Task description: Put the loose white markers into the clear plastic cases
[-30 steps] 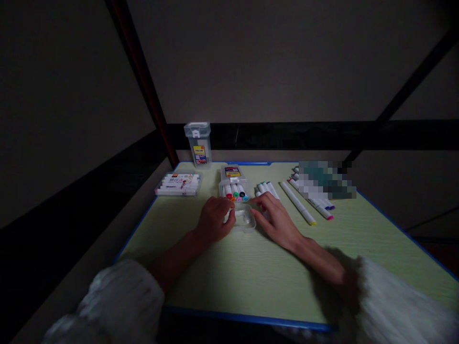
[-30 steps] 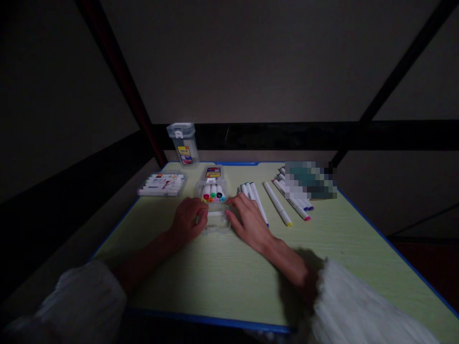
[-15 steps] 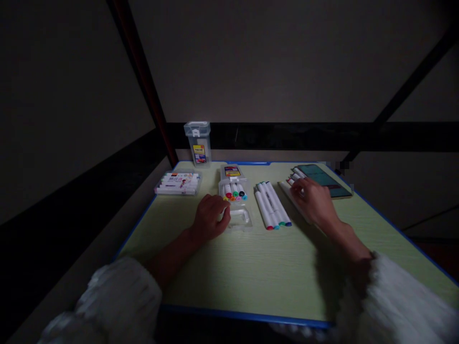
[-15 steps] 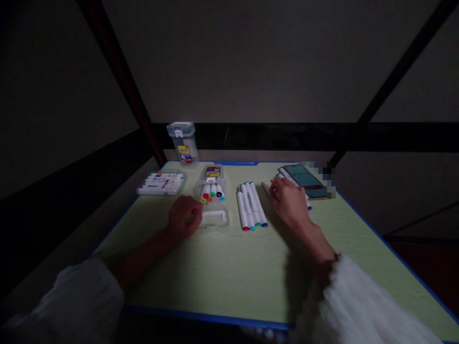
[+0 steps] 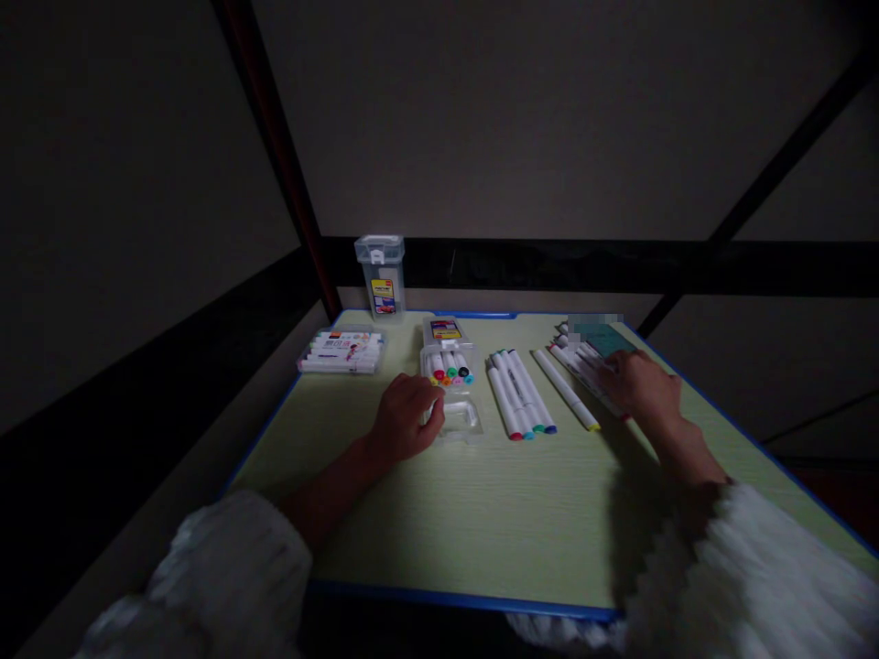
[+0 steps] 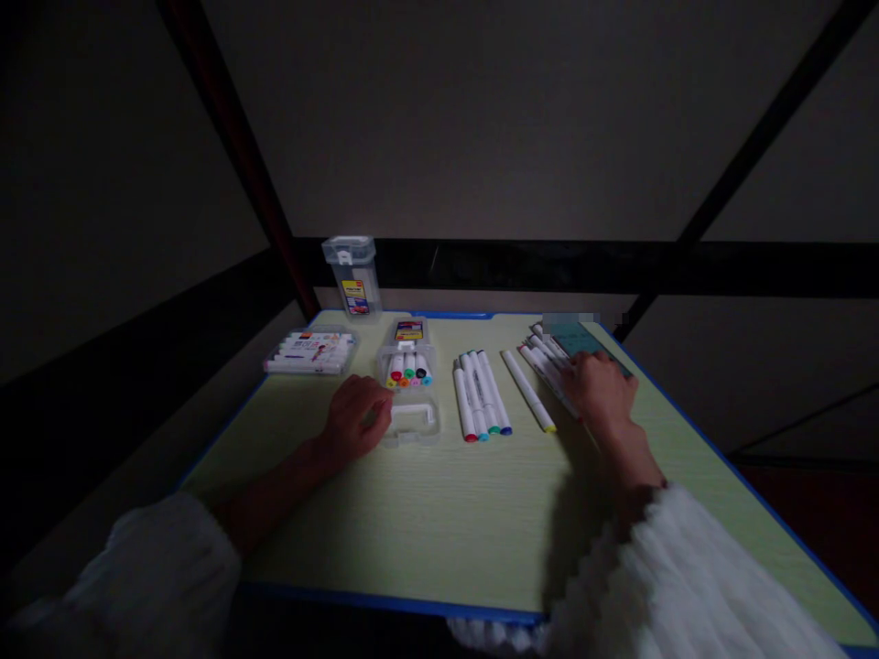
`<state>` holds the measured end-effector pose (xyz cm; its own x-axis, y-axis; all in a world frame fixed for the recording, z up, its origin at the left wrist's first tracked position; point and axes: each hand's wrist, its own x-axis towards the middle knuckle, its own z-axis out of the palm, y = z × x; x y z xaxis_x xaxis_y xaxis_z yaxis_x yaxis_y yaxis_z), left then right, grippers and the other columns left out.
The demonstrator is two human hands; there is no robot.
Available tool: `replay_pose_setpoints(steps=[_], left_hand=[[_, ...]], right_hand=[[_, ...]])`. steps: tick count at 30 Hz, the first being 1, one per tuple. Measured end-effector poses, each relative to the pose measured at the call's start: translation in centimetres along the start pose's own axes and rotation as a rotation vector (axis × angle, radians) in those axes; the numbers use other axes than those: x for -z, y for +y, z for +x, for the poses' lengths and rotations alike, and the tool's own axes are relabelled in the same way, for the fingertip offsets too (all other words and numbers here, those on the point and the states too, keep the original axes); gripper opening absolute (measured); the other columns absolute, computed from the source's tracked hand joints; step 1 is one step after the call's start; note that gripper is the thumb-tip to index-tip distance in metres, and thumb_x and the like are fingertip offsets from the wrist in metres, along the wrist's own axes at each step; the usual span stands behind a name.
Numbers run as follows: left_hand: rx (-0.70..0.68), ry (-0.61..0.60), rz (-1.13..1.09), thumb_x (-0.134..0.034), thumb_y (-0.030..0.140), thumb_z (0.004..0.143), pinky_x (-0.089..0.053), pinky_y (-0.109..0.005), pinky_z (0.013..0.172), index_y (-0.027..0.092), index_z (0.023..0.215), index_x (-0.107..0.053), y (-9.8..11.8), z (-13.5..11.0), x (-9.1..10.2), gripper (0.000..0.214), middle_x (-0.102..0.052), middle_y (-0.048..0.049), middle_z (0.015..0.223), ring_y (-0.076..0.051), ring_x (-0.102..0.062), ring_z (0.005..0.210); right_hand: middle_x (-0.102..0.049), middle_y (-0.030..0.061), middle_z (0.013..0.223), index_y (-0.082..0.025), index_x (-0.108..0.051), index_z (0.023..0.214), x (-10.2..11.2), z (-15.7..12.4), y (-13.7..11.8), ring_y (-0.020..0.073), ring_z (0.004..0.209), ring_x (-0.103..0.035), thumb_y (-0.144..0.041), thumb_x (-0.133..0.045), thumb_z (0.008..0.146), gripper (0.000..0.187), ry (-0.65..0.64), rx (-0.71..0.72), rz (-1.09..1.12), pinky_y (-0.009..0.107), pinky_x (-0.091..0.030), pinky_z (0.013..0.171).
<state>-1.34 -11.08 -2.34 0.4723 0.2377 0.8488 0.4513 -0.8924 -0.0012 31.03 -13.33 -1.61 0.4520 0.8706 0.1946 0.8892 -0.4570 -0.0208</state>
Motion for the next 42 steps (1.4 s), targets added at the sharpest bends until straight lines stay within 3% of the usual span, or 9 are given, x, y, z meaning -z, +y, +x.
replay_pose_setpoints(steps=[13, 24, 29, 37, 42], left_hand=[[-0.001, -0.016, 0.001, -0.047, 0.007, 0.073, -0.036, -0.026, 0.056, 0.018, 0.075, -0.047, -0.2, -0.1, 0.1, 0.011, -0.055, -0.0003, 0.062, -0.012, -0.051, 0.06], [-0.003, -0.023, 0.009, -0.048, 0.007, 0.073, -0.036, -0.025, 0.055, 0.017, 0.075, -0.047, -0.2, 0.0, 0.1, 0.01, -0.055, -0.0003, 0.062, -0.012, -0.05, 0.059], [0.01, -0.005, 0.02, -0.048, 0.006, 0.072, -0.035, -0.026, 0.055, 0.017, 0.074, -0.047, -0.1, 0.1, 0.1, 0.011, -0.053, 0.0004, 0.059, -0.012, -0.049, 0.057], [0.149, 0.051, 0.087, -0.046, 0.009, 0.074, -0.033, -0.026, 0.055, 0.017, 0.07, -0.047, -0.9, 0.2, 0.2, 0.009, -0.045, 0.0035, 0.053, -0.011, -0.043, 0.051], [0.213, 0.015, 0.099, -0.045, 0.01, 0.074, -0.032, -0.026, 0.056, 0.017, 0.068, -0.048, -1.4, 0.0, 0.1, 0.01, -0.043, 0.0038, 0.054, -0.011, -0.041, 0.052]], right_hand=[[-0.057, 0.0209, 0.1, -0.011, -0.06, 0.097, -0.1, -0.1, 0.2, 0.0325, 0.09, -0.056, -0.03, -0.036, 0.081, 0.035, -0.022, -0.007, 0.024, 0.042, -0.039, 0.069], [-0.062, 0.0181, 0.094, -0.012, -0.062, 0.086, -0.7, 0.3, 0.0, 0.0308, 0.084, -0.059, -0.035, -0.041, 0.079, 0.032, -0.024, 0.0, 0.027, 0.038, -0.04, 0.065], [-0.063, 0.0166, 0.093, -0.014, -0.061, 0.091, -0.7, 0.2, -0.4, 0.0299, 0.084, -0.06, -0.037, -0.044, 0.078, 0.032, -0.032, 0.021, 0.05, 0.035, -0.04, 0.061], [-0.064, 0.0133, 0.091, -0.016, -0.06, 0.089, -0.7, 0.0, -0.7, 0.0277, 0.082, -0.06, -0.036, -0.045, 0.076, 0.028, -0.044, 0.069, 0.075, 0.031, -0.038, 0.058], [-0.065, 0.012, 0.086, -0.017, -0.059, 0.086, -0.7, 0.0, -1.1, 0.0262, 0.077, -0.06, -0.038, -0.045, 0.076, 0.027, -0.047, 0.084, 0.081, 0.03, -0.036, 0.055]])
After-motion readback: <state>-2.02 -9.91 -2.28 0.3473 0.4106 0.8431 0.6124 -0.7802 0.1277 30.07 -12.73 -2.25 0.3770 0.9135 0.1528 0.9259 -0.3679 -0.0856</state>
